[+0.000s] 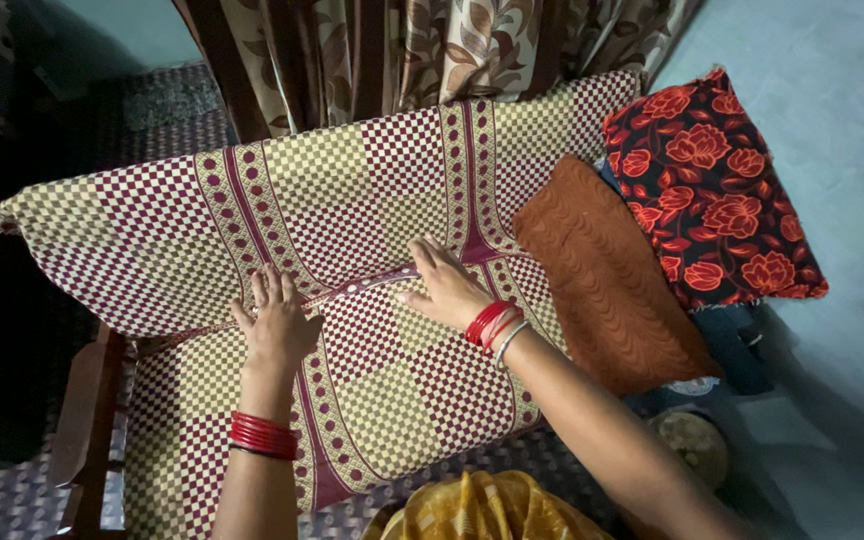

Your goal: The person spreads a patterned coverlet over a small bed, smoothing the surface by hand and tucking the edges between the mattress and the bed frame.

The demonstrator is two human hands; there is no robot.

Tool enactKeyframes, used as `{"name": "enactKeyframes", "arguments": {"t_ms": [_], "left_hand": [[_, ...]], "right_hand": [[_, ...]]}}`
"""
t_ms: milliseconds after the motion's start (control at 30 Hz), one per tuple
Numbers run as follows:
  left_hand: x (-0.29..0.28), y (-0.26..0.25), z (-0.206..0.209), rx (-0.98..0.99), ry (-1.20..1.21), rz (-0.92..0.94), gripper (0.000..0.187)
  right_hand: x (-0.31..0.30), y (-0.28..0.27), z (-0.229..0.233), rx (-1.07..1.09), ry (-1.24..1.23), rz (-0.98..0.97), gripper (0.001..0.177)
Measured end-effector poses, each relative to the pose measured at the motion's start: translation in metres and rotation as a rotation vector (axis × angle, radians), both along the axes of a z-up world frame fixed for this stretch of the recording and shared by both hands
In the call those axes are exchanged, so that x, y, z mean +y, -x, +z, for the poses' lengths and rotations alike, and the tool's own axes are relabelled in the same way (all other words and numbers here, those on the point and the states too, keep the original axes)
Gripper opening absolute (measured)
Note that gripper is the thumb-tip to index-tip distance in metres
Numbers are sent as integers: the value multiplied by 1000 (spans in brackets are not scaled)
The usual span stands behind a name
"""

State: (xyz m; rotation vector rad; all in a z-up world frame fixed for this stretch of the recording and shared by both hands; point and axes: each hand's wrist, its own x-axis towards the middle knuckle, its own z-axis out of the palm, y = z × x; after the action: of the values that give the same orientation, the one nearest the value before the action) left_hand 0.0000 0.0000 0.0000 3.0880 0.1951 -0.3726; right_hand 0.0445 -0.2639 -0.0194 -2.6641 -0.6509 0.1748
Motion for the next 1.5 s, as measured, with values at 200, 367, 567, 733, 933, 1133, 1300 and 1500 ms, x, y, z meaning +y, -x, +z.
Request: {"name": "enactKeyframes", "arguments": {"t_ms": [200,367,567,733,933,1133,1300,1500], "left_hand": [[4,0,-2,25,6,15,94],[10,1,-1,18,29,41,96],[16,3,2,56,28,62,91],[19,3,2,71,13,58,93],[28,0,-6,9,16,33,93],[41,-8,-17,-31,-37,10,92],[47,-11,-25,-99,-53,8,90],[45,-16,-22,-98,-17,1,91]], "right_hand": [[3,2,2,7,-4,-6,96],[7,-3,-5,-23,20,8,96],[10,-5,-12,-26,15,13,96],[12,-9,-15,-54,22,26,97],[15,-9,-12,-35,39,36,95],[20,-12,-21,-36,47,48,94],[19,-17,-29,-79,61,37,95],[19,-22,-30,-122,-8,46,95]]}}
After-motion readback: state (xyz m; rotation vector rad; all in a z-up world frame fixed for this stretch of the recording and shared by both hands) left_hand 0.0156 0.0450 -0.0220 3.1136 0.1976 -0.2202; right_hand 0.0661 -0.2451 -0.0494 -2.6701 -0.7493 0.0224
